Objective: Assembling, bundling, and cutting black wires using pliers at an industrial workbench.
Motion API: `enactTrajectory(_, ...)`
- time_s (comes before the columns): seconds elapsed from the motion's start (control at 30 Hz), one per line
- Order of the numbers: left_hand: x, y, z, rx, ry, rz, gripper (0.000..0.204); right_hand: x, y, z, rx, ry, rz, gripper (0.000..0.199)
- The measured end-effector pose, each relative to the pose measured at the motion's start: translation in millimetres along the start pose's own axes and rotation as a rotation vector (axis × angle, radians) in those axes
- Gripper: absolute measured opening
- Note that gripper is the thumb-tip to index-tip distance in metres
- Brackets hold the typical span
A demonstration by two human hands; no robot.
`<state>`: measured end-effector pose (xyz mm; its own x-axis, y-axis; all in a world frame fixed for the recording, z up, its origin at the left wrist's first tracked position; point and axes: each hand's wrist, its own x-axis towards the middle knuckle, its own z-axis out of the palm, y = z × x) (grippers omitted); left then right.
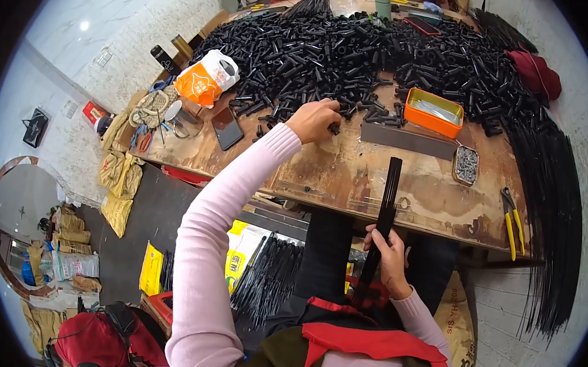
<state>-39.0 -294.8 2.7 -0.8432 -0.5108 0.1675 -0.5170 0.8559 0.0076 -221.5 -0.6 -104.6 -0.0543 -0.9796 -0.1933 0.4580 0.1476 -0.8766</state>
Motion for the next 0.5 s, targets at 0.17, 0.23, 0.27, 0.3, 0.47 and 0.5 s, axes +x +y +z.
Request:
enactTrajectory(0.17,-6,-8,5,0.025,0.039,-0.011,0.029,-2,1,2,-0.011,-0.006,-0.009,0.021)
enactTrajectory(0.23,-6,5,2,-0.022,0.099,-0.007,0.028,-6,-1,4,-0.028,-0.01,-0.023,0.022)
enactTrajectory(0.27,-3,27,-8,-0.248,0.228,-0.084,0.027,-8,-3,5,-0.042,-0.013,-0.036,0.023)
enactTrajectory(0.3,1,46,-11,-0.477,0.353,-0.162,0.027,-10,-1,4,-0.042,-0.002,-0.041,0.023)
enactTrajectory(0.47,2,143,13,-1.405,0.035,-0.399,0.029,-24,4,12,0.314,-0.075,0.065,0.042)
enactTrajectory(0.5,-7,172,-17,-1.581,-0.081,-0.394,0.028,-23,7,9,0.321,-0.054,0.063,0.042)
